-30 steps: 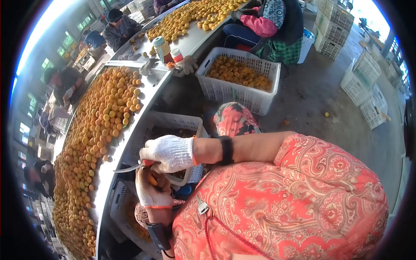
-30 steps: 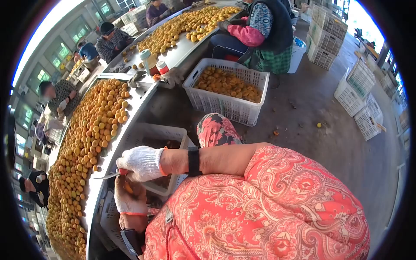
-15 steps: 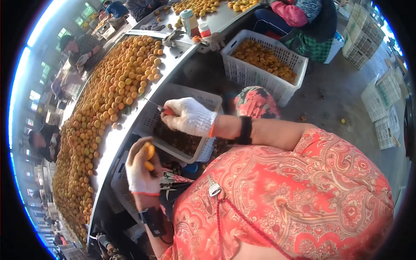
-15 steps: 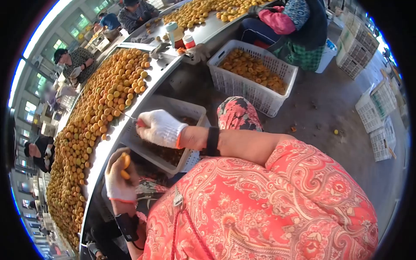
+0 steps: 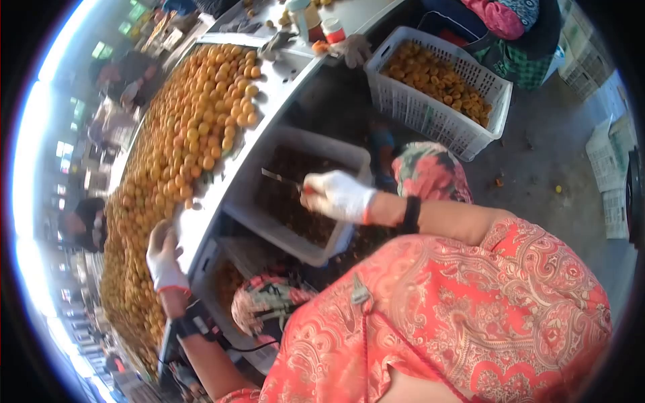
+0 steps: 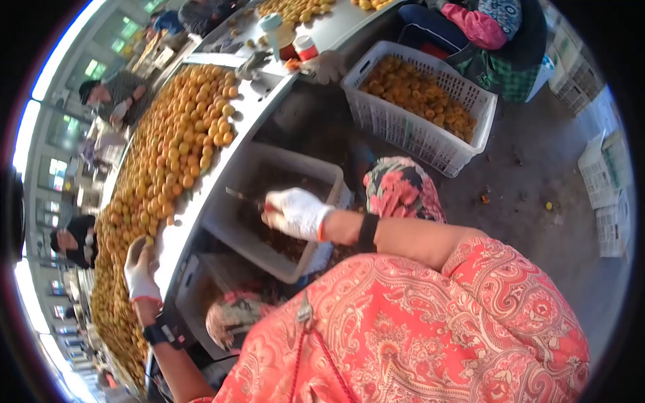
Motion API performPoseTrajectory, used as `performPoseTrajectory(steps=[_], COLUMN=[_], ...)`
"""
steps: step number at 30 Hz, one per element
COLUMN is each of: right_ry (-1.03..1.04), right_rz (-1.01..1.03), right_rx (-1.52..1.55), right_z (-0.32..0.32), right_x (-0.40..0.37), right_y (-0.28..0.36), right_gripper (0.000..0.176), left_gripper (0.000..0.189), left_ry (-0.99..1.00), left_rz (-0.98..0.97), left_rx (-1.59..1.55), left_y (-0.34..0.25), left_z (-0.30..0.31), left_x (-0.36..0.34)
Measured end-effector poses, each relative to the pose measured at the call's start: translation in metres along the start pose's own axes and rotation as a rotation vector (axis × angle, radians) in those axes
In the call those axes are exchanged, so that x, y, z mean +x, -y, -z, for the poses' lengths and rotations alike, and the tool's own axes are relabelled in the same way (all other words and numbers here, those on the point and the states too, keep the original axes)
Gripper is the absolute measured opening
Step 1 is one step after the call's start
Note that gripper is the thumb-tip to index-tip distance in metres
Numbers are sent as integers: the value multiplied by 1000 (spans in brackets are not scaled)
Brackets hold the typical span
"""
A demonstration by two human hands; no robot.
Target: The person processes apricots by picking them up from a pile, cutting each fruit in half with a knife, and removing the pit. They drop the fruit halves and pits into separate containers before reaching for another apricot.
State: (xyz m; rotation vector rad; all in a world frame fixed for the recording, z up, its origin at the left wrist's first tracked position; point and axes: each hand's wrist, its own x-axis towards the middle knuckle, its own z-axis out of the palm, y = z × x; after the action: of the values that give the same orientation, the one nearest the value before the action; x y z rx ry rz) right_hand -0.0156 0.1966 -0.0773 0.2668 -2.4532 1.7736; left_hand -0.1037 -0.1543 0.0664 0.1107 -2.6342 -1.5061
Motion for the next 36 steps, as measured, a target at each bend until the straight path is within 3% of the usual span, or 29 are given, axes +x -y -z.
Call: performPoseTrajectory(steps=[3, 5, 7, 8, 9, 11, 15, 19, 21, 22, 23, 24, 25, 29, 33, 35, 36], right_ry=[4, 53, 61, 63, 69, 59, 24, -29, -73, -84, -85, -103, -79, -36, 41, 111, 126], right_rz=[-18, -103, -148, -186, -221, -260, -314, -281, -190, -209, -230, -171, -227, -117, -20, 27, 41], right_rx=[1, -4, 14, 38, 63, 20, 13, -2, -19, 70, 105, 109, 335, 331, 360, 103, 158], right_z=[4, 9, 11, 11, 13, 18, 18, 24, 32, 34, 36, 33, 25, 34, 21, 17, 9], right_x=[-2, 0, 5, 8, 11, 17, 19, 18, 18, 18, 17, 17, 21, 16, 0, -6, -11], right_y=[-14, -25, -34, -38, -42, -47, -64, -63, -55, -50, -44, -46, -61, 29, 73, 90, 92], right_gripper=[25, 20, 18, 23, 28, 28, 29, 27, 23, 21, 19, 17, 16, 14, 18, 22, 21], left_gripper=[39, 45, 49, 54, 54, 61, 62, 44, 38, 34, 24, 27, 32, 45, 49, 48, 48], left_ry=[222, 313, 443, 440, 454, 421, 405, 538, 421, 518, 547, 551, 629, 711, 570, 548, 507], left_rz=[-155, -378, -212, -416, -424, -789, -581, -566, -601, -264, -221, -100, 6, 96, 108, 114, 101], left_rx=[209, 289, 431, 577, 558, 707, 783, 872, 765, 229, 109, -135, -383, -784, -849, -845, -906], left_y=[-8, 26, 8, 21, 40, 75, 30, 44, 64, 46, 22, 4, -16, -61, -56, -47, -46], left_z=[-92, -152, -195, -210, -225, -246, -262, -270, -268, -257, -242, -226, -206, -155, -128, -114, -111], left_x=[84, 145, 160, 183, 208, 245, 226, 243, 252, 226, 203, 175, 146, 31, -48, -68, -78])
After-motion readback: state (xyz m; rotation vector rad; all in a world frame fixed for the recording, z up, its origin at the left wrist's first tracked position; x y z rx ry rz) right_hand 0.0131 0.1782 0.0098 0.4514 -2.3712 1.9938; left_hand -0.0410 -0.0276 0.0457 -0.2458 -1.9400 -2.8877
